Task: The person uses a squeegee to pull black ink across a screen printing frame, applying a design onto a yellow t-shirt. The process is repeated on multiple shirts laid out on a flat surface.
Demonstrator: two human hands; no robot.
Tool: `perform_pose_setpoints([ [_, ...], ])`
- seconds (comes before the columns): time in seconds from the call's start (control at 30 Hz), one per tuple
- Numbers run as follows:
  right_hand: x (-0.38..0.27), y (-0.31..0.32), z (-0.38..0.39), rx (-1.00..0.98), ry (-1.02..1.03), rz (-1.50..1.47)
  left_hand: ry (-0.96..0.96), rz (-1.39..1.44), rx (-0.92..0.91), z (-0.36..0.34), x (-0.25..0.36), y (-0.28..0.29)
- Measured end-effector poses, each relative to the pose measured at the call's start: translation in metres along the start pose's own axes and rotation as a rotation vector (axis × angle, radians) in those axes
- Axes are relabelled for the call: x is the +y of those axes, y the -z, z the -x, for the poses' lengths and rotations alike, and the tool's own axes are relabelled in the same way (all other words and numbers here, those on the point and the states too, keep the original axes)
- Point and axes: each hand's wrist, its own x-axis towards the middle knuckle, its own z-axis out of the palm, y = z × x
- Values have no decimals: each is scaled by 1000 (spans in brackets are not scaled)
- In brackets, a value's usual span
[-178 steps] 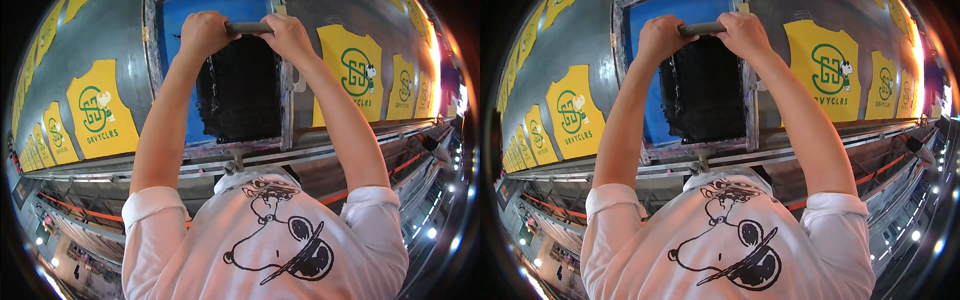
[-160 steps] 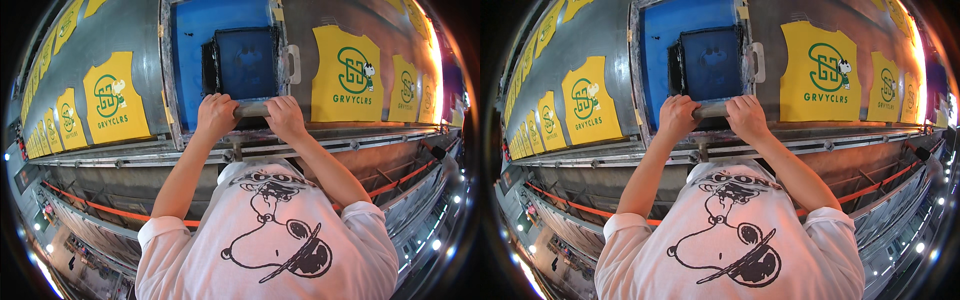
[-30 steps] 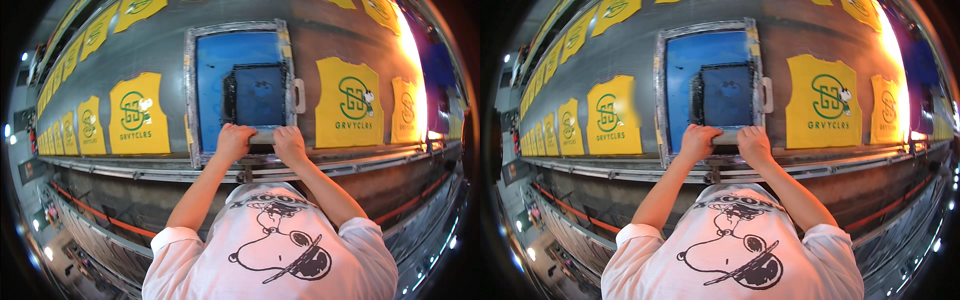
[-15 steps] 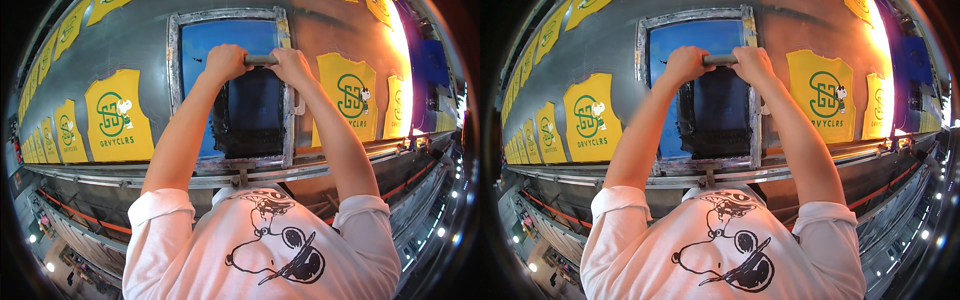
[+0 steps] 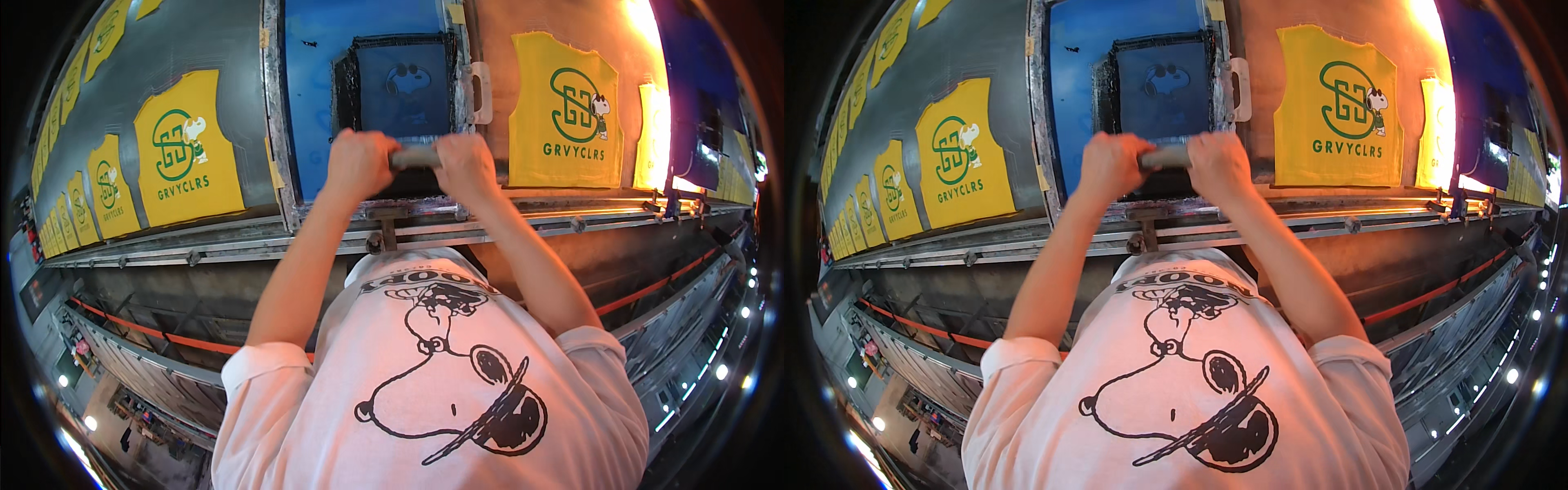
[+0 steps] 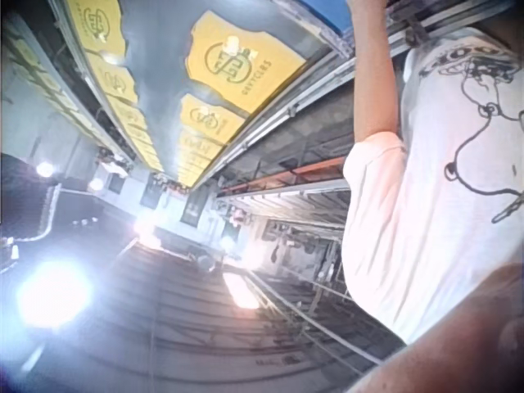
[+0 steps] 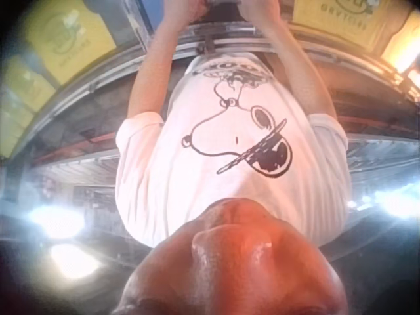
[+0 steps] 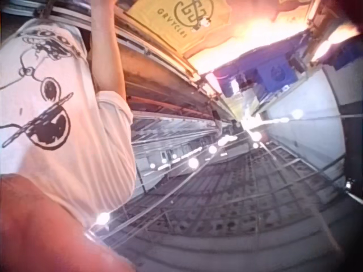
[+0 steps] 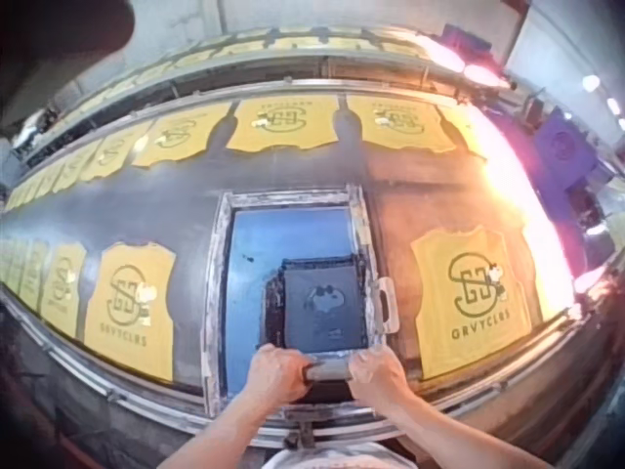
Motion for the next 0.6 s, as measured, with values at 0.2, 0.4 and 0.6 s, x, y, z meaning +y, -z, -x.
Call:
perform_pose_setpoints([
  [0.2,-12,32,0,-22,-133,-434,-4,140,-152,5,-7,15],
  [0.4,83,22,-41,444,-692,-401,10,104,-66,-79,-33,66],
  [0.6,95,2,-81,179,-917,-998,34,167,-71,-156,-83,60],
])
